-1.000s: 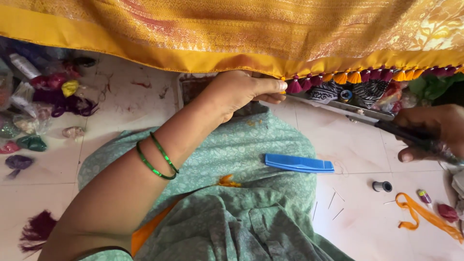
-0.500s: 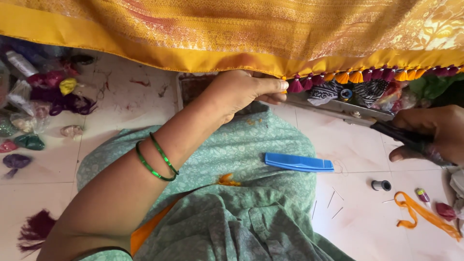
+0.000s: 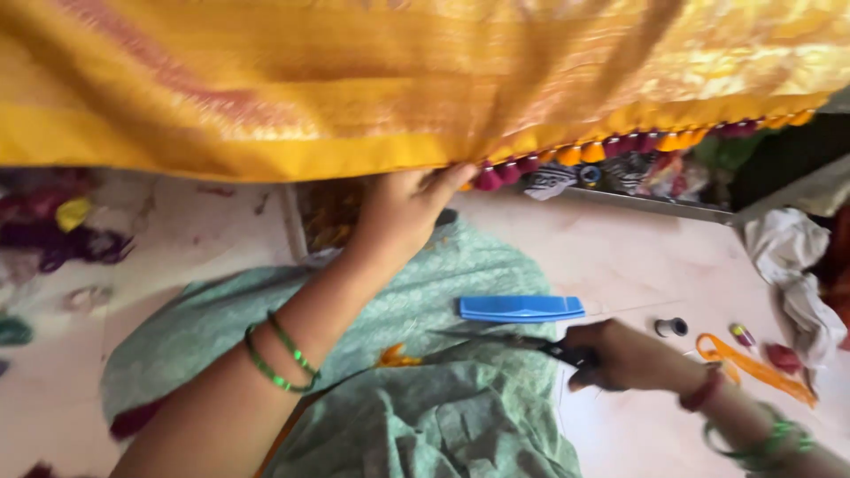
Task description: Manually tying and trimming decorative tassels on the edge of a yellow and gold sari using thread, a comb, and scissors.
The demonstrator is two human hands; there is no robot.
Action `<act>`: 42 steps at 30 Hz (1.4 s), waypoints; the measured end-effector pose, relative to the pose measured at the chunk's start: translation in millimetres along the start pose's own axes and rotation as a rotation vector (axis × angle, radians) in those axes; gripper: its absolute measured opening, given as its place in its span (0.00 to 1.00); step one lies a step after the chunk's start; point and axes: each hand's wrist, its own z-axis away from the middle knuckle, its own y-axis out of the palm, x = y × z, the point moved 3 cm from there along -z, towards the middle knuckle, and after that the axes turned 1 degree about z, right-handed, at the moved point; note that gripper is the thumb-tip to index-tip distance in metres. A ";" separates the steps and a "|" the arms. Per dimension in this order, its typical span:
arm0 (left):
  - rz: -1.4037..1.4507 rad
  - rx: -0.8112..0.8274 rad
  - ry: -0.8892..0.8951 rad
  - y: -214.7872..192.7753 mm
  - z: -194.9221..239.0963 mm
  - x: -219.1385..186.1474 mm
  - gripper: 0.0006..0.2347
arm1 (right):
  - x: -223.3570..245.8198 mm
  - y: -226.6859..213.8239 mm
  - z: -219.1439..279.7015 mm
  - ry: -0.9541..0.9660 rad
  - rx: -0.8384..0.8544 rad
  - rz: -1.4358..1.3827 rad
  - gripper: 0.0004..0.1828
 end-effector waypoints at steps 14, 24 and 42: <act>-0.006 -0.079 -0.258 -7.4 84.1 42.6 0.08 | -6.9 107.1 3.9 0.156 -0.053 -0.113 0.31; -0.010 -0.442 -0.467 -91.6 162.5 49.4 0.20 | -24.1 96.1 -6.5 0.087 -0.076 0.057 0.17; -0.153 -0.491 -0.523 -102.5 223.4 31.7 0.14 | 20.3 35.0 -66.8 -0.127 -0.688 0.433 0.18</act>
